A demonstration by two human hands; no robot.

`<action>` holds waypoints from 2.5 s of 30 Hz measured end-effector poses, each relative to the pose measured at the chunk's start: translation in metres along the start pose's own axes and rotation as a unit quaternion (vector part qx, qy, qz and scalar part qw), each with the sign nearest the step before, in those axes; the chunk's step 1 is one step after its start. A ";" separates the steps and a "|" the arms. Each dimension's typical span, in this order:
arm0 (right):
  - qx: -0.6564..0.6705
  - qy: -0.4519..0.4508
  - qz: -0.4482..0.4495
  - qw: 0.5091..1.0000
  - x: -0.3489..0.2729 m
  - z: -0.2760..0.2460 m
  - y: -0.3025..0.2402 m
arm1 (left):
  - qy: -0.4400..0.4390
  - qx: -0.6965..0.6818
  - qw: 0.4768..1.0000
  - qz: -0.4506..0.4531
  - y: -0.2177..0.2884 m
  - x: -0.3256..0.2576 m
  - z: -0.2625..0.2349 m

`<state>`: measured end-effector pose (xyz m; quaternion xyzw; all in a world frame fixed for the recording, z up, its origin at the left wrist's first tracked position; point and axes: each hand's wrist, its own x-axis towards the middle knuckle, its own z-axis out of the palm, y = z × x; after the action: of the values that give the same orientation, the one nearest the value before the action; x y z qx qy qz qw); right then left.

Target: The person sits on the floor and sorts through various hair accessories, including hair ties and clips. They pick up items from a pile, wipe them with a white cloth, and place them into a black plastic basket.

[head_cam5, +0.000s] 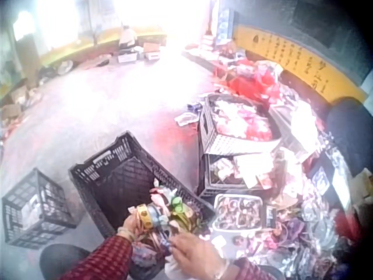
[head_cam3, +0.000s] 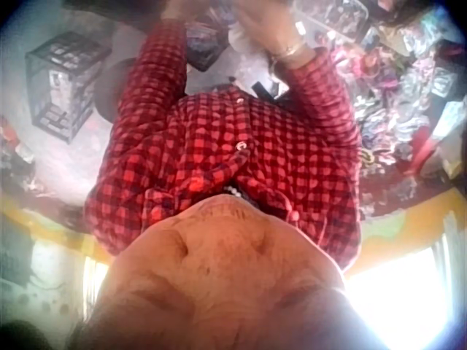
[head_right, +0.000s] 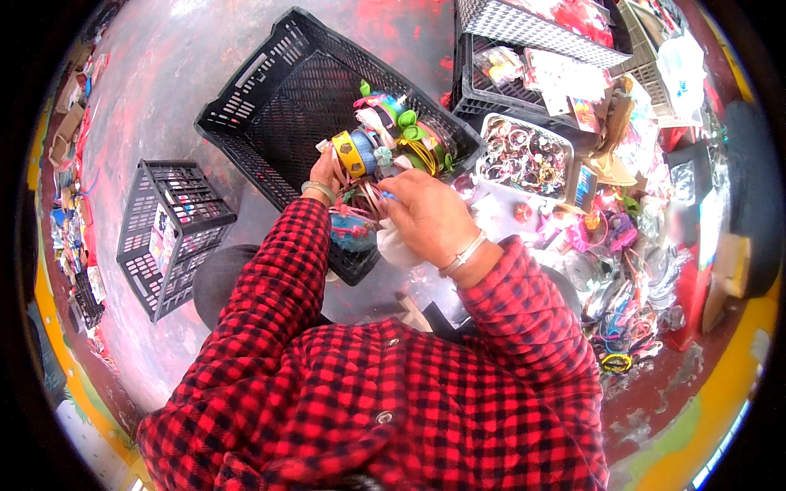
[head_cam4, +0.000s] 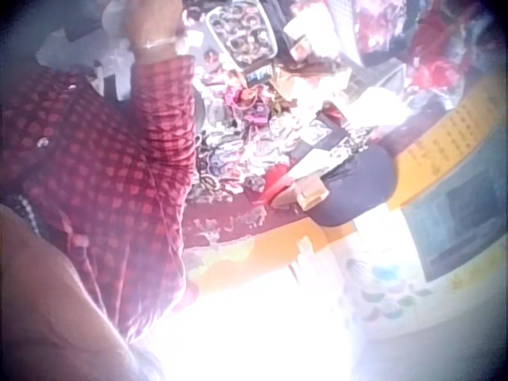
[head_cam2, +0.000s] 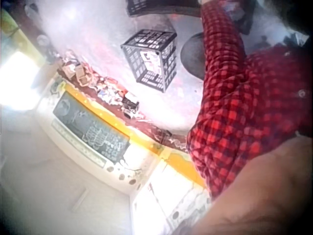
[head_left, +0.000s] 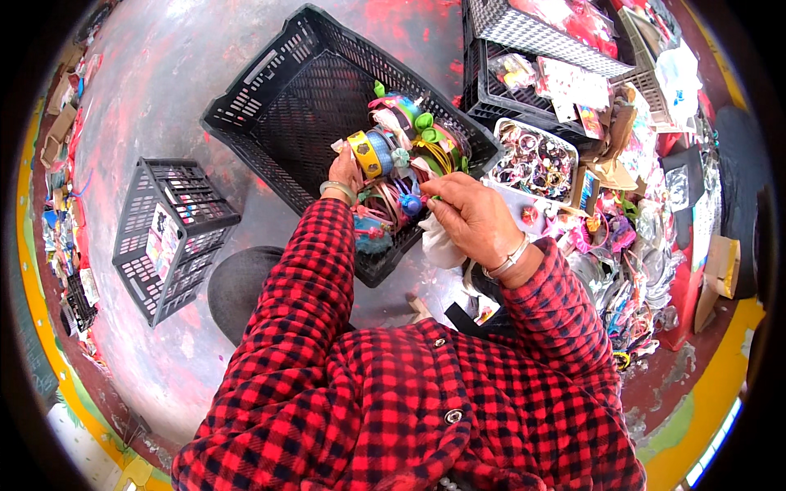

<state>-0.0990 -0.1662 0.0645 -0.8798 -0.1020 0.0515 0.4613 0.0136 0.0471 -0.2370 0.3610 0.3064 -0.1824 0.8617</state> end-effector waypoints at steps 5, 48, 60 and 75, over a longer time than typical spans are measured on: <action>-0.007 0.002 -0.009 1.000 0.000 0.000 -0.004 | -0.110 0.079 0.990 0.038 -0.004 0.014 -0.034; -0.035 0.002 -0.014 0.999 -0.007 0.007 0.009 | -0.043 0.093 0.992 -0.066 -0.036 0.035 -0.030; -0.034 -0.017 -0.048 0.998 0.000 0.011 -0.004 | 0.108 0.572 0.813 0.024 -0.017 0.076 -0.108; -0.043 -0.011 -0.044 0.998 -0.003 0.012 0.007 | -0.030 0.122 0.992 -0.015 0.005 -0.003 -0.018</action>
<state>-0.1036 -0.1610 0.0516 -0.8931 -0.1477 0.0367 0.4234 0.0067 0.0644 -0.2422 0.4537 0.2614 -0.2416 0.8170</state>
